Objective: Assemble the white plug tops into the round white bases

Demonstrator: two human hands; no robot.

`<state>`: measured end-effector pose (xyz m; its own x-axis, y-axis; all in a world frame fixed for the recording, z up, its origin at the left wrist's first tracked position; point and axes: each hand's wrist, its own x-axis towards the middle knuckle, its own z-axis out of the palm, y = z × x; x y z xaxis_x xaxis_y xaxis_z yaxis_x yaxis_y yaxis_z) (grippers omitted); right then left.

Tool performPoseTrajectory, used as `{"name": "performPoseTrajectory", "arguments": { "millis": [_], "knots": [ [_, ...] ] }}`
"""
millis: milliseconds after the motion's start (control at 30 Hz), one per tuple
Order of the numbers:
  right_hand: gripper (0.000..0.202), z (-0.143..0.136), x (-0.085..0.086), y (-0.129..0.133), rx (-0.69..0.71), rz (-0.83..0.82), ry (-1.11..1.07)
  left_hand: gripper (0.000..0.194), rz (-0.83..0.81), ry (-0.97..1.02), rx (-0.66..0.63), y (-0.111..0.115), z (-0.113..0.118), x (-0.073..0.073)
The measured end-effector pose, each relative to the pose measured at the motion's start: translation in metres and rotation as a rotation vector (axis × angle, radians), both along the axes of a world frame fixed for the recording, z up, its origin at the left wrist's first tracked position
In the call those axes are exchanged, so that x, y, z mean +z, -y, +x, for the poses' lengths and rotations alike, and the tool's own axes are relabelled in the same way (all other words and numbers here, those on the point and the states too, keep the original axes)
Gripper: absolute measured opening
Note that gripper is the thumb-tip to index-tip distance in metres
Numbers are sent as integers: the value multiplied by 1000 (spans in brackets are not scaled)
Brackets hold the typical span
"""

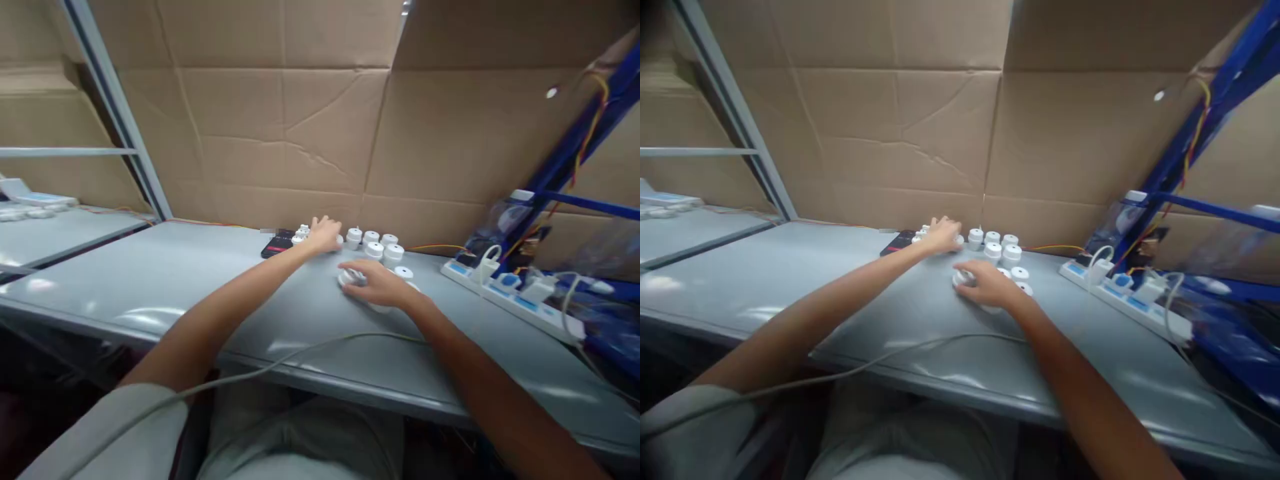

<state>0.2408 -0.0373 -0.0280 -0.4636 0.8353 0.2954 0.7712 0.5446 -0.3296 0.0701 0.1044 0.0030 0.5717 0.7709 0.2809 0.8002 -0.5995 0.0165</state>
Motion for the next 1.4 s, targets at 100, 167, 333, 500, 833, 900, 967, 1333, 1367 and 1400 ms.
{"name": "performPoseTrajectory", "arguments": {
  "millis": [100,167,333,500,833,900,967,1333,1367,1400],
  "knots": [
    [44,3,1,-2,-6,9,34,53,-2,-33,-6,-17,10,-5],
    [39,5,2,-2,-11,30,30,60,14,-45,-14,-23,15,-5],
    [30,8,8,-3,-112,119,-126,63,-40,-21,-44,-26,36,0],
    [29,17,12,-12,-271,202,-374,60,-48,95,48,-6,48,0],
    [47,-10,27,-4,-310,-340,-1210,49,341,86,-483,86,-5,19],
    [52,-20,34,4,-207,-500,-1283,54,343,130,-543,92,-11,19],
    [53,-27,39,12,-141,-465,-1262,62,235,302,-546,92,-15,21],
    [34,-24,18,12,20,294,-235,37,-925,1226,-291,61,-57,26],
    [35,-25,13,10,53,191,-146,39,-884,1193,-272,59,-59,21],
    [36,-24,10,8,66,118,-74,40,-809,1135,-249,57,-60,14]
  ]
}}
